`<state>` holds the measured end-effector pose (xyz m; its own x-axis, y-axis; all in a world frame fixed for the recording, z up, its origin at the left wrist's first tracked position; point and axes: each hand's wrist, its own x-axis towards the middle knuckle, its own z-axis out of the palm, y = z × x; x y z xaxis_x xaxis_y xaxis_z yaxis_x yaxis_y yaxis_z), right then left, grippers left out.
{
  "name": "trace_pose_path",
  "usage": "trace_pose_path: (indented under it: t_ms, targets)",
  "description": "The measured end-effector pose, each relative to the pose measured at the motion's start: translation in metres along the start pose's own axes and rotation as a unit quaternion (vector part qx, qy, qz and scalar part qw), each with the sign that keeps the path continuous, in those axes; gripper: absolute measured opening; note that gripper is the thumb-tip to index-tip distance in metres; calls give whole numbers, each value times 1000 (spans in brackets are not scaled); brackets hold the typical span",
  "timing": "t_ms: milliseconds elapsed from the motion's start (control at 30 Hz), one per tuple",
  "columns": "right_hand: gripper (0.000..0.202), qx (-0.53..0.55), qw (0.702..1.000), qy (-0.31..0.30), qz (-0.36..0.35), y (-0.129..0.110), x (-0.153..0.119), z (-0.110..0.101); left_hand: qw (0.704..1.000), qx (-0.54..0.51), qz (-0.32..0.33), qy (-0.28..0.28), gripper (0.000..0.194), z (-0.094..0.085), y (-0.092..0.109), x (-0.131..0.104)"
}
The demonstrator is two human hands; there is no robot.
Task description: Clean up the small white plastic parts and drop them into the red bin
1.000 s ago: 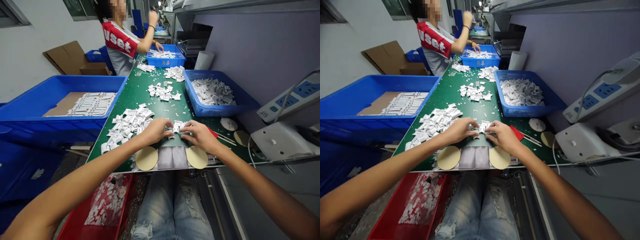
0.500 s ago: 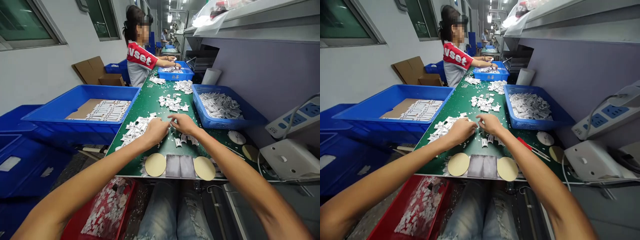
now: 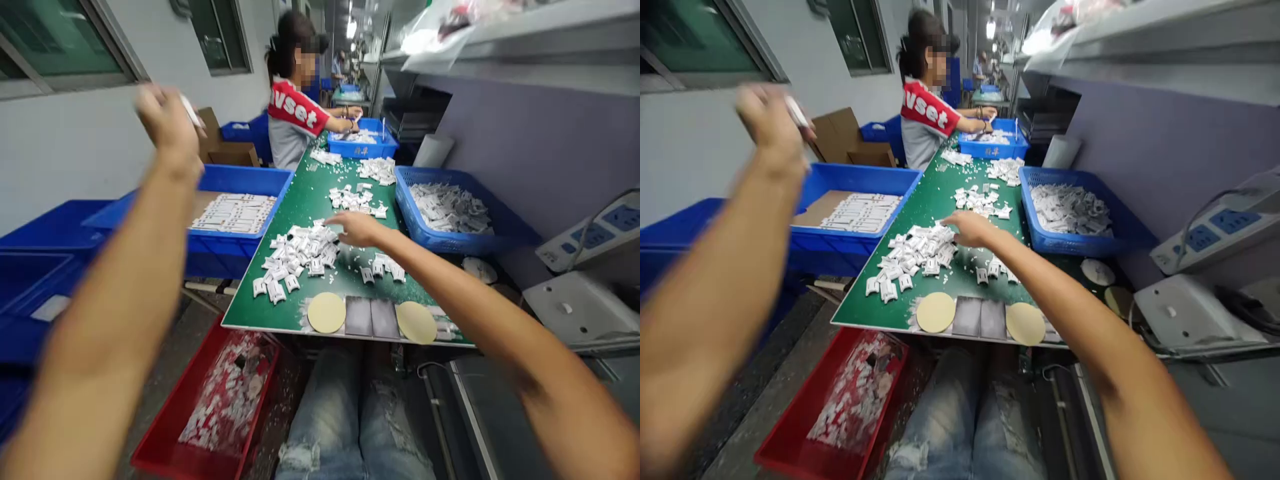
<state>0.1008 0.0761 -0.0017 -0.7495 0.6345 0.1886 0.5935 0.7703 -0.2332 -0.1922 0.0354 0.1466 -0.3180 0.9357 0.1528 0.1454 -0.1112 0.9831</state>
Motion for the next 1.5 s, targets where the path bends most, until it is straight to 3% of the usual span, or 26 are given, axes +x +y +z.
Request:
trace_pose_path:
  t_ms: [33, 100, 200, 333, 467, 533, 600, 733, 900, 1000, 1067, 1233, 1367, 1500]
  targets:
    - [41, -4, 1000, -5, -8, -3, 0, 4, 998, -39, 12, 43, 32, 7, -21, -12]
    - [39, -10, 1000, -3, -21, -4, -2, 14, 984, -149, -31, 91, 21, 20, -65, -41]
    - [28, -5, 999, 22, -30, -2, -9, 26, 963, -254, -90, 28, 26, 26, -109, -98]
    - [26, 24, 994, 104, 3, -4, -20, 35, 953, -290, -91, 0, 38, 29, -120, -174]
    - [29, 56, 976, 201, 69, -10, -33, 39, 988, -138, -32, -65, 36, 54, -129, -216]
    - [27, 69, 968, 223, 92, -11, -38, 38, 996, 14, 34, -76, 25, 73, -139, -224]
    - [25, 76, 964, 230, 109, -14, -43, 34, 980, 154, 106, -68, 13, 89, -148, -227]
    - [26, 75, 962, 228, 128, -26, -72, 13, 940, 256, 204, -96, 15, 98, -154, -233]
    - [18, 40, 978, 162, 124, -47, -178, -10, 871, 406, 230, -155, 19, 75, -158, -244]
    - [17, -74, 985, 82, 131, -54, -238, -7, 843, 450, 243, -164, 17, 75, -161, -243]
    - [17, -106, 983, 62, 135, -57, -258, -1, 837, 455, 249, -175, 18, 79, -160, -240]
    - [17, -109, 983, 83, 120, -62, -263, 9, 819, 461, 262, -217, 21, 75, -156, -239]
    - [20, -141, 976, 105, 128, -62, -259, 10, 812, 494, 254, -178, 23, 68, -157, -237]
    - [19, -146, 975, 111, 123, -63, -261, 12, 816, 477, 252, -210, 23, 70, -158, -238]
